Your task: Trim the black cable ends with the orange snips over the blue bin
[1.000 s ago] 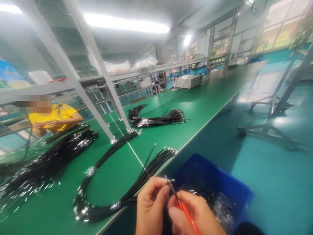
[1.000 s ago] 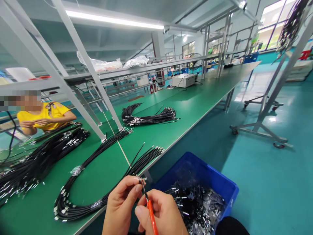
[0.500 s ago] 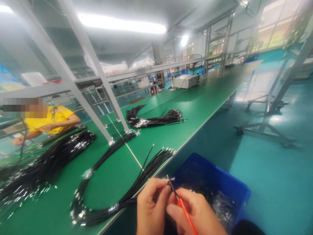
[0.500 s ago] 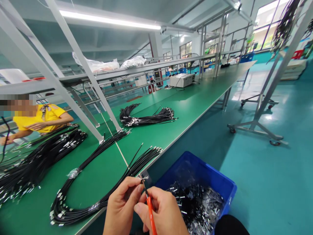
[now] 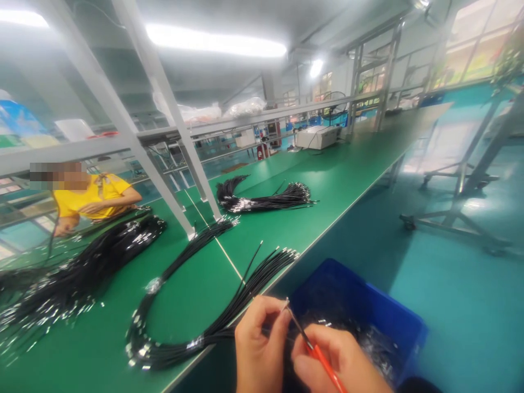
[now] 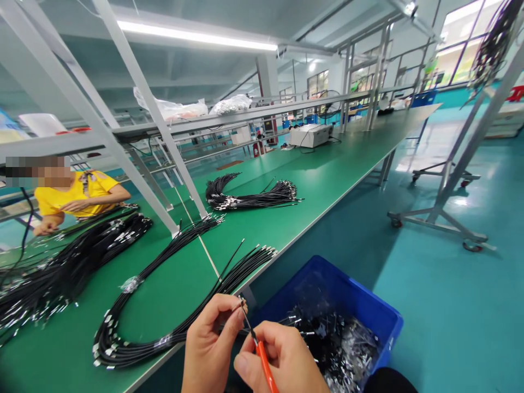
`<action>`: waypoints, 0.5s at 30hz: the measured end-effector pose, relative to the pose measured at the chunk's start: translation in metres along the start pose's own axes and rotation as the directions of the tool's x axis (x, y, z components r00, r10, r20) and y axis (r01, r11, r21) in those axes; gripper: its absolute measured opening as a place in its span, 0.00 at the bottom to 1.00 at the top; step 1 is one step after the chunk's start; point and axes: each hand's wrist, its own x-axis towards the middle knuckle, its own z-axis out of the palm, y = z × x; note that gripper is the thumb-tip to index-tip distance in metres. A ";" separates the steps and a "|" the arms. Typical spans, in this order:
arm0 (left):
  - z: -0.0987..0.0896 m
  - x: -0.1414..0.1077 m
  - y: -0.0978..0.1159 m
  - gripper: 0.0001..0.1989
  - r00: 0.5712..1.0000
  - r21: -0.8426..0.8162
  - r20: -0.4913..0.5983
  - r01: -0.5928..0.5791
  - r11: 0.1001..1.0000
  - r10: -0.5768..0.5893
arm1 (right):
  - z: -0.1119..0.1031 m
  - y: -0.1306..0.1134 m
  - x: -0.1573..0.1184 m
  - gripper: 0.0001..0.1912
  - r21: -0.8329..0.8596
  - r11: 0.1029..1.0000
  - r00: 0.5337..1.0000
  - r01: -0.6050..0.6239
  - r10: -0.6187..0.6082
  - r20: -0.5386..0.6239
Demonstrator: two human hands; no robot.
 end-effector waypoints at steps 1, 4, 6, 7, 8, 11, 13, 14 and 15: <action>0.000 -0.001 0.000 0.05 1.000 0.006 0.009 -0.006 1.000 0.006 | 0.000 -0.001 0.001 0.09 -0.016 1.000 1.000 -0.007 0.007 -0.017; 0.002 -0.002 0.000 0.05 0.999 0.010 0.029 -0.023 1.000 0.023 | 0.001 -0.005 0.002 0.08 -0.046 0.999 0.998 -0.025 0.022 -0.066; 0.002 -0.003 0.000 0.05 0.999 0.017 0.035 -0.025 1.000 0.025 | 0.001 -0.007 0.003 0.07 -0.049 0.998 0.996 -0.034 0.030 -0.080; 0.002 -0.003 -0.001 0.06 0.999 0.021 0.037 -0.023 1.000 0.023 | 0.001 -0.009 0.003 0.07 -0.052 0.998 0.996 -0.043 0.039 -0.082; 0.002 -0.003 -0.001 0.06 0.999 0.024 0.039 -0.020 1.000 0.019 | 0.001 -0.010 0.003 0.07 -0.057 0.997 0.995 -0.055 0.050 -0.081; 0.003 -0.003 -0.001 0.06 0.999 0.030 0.042 -0.028 0.999 0.026 | -0.001 -0.012 0.002 0.07 -0.073 0.993 0.993 -0.094 0.088 -0.072; 0.004 -0.002 -0.002 0.06 0.998 0.041 0.040 -0.047 0.998 0.045 | -0.002 -0.013 0.003 0.07 -0.072 0.992 0.993 -0.107 0.103 -0.056; 0.004 -0.002 -0.002 0.06 0.998 0.049 0.036 -0.058 0.997 0.056 | -0.003 -0.013 0.003 0.08 -0.072 0.992 0.994 -0.106 0.103 -0.045; 0.004 -0.002 -0.003 0.05 0.997 0.057 0.031 -0.069 0.996 0.068 | -0.004 -0.012 0.004 0.09 -0.076 0.992 0.994 -0.104 0.101 -0.035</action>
